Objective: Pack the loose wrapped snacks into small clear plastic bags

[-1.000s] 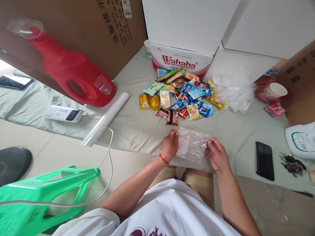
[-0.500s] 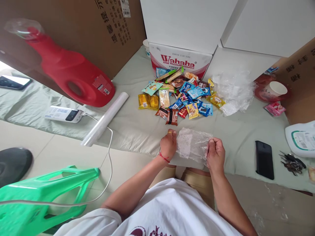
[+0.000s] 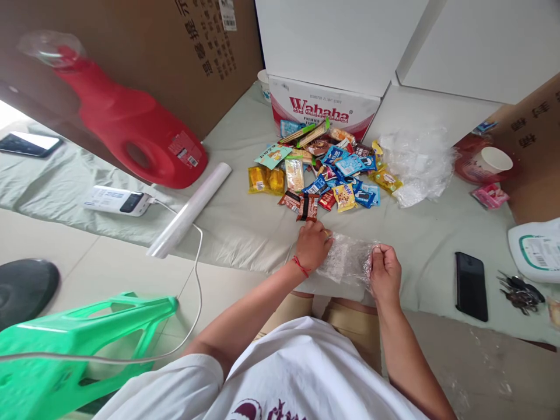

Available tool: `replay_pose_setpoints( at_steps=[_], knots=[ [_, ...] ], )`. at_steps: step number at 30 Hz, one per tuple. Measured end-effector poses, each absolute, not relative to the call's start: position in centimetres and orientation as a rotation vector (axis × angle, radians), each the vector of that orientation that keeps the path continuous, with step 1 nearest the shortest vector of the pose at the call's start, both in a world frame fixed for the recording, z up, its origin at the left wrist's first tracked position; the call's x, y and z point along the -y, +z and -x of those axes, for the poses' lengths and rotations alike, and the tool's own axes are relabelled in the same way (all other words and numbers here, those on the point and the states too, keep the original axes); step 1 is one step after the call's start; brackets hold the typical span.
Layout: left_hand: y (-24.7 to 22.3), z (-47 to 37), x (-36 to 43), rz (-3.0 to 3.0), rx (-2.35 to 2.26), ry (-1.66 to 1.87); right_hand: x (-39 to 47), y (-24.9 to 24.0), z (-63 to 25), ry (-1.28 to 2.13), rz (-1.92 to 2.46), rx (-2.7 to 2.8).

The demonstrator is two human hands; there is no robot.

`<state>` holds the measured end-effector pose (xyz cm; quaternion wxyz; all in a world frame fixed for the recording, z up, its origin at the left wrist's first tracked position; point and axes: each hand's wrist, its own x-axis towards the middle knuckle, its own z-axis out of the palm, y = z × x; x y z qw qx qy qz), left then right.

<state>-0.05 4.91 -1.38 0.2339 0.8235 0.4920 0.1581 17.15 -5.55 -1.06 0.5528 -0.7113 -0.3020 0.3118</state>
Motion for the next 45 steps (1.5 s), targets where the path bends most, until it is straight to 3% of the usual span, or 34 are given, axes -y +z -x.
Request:
replay_pose_setpoints(
  at_steps=[3, 10, 21, 30, 33, 36, 41, 45],
  knots=[
    [-1.8, -0.1, -5.1, -2.269, -1.329, 0.387, 5.6, -1.5, -17.7, 0.71, 1.713, 0.74],
    [-2.0, 2.1, -5.9, -1.86, -1.087, 0.716, 5.9, -1.9, -18.7, 0.795, 1.721, 0.655],
    [-0.5, 7.3, -7.2, -0.976, -0.74, 0.672, 6.2, -1.6, -21.3, 0.809, 1.752, 0.581],
    [-0.8, 11.0, -10.3, -1.444, -1.028, 0.529, 6.1, -1.9, -22.0, 0.861, 1.795, 0.647],
    [-0.3, 11.5, -10.7, -1.541, -1.21, 0.644, 5.6, -2.3, -22.4, 0.855, 1.868, 0.751],
    [-0.3, 12.3, -9.7, -1.548, -1.558, 0.905, 5.8, -1.9, -22.8, 0.74, 2.042, 1.018],
    [-1.6, 14.6, -4.9, -1.332, -1.798, 0.932, 7.3, 1.7, -20.9, -0.001, 2.035, 1.422],
    [-1.9, 14.0, -1.4, -1.199, -1.648, 0.825, 6.5, 2.7, -16.0, 0.012, 1.688, 1.783]
  ],
)
